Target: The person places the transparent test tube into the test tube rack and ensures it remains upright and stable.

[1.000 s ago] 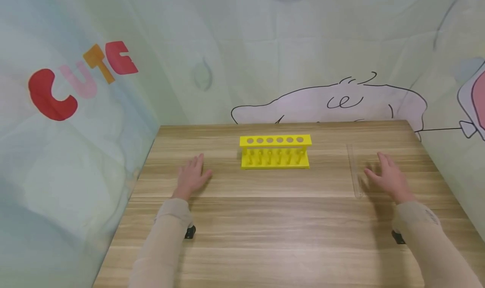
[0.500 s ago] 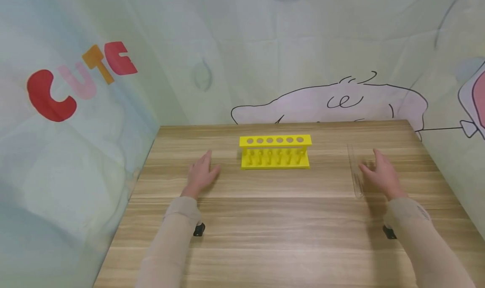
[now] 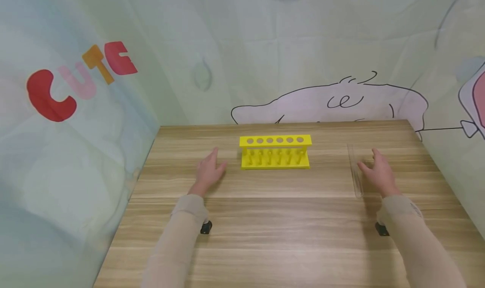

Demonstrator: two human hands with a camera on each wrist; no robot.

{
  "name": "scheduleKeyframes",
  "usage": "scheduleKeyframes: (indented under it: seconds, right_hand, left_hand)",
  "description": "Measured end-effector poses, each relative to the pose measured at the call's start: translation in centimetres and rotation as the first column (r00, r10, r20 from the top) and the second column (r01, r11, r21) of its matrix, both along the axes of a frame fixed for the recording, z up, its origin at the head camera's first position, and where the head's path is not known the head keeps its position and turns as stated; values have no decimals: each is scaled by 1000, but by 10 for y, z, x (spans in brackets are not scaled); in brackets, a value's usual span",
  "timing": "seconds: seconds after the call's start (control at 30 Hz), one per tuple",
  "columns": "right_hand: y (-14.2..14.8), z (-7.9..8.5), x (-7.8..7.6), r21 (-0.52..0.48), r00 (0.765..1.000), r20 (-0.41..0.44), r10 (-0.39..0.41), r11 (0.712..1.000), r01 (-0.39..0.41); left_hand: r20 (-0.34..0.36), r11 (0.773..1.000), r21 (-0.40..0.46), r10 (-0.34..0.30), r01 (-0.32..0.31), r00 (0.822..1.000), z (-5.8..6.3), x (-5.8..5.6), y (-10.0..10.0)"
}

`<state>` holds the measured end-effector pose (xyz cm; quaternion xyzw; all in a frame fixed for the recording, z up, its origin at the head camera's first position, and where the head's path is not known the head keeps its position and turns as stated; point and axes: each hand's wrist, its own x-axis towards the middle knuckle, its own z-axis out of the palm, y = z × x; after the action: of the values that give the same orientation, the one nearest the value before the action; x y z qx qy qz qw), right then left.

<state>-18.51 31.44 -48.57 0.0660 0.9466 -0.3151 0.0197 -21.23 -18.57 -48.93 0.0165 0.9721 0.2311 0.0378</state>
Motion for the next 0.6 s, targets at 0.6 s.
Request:
scheduleKeyframes:
  seconds: [0.6]
  right_hand:
    - [-13,2,-5,-143,994,-2,-107,984,106]
  left_hand:
    - [9,990,135,47,-47,999,6,-11,33]
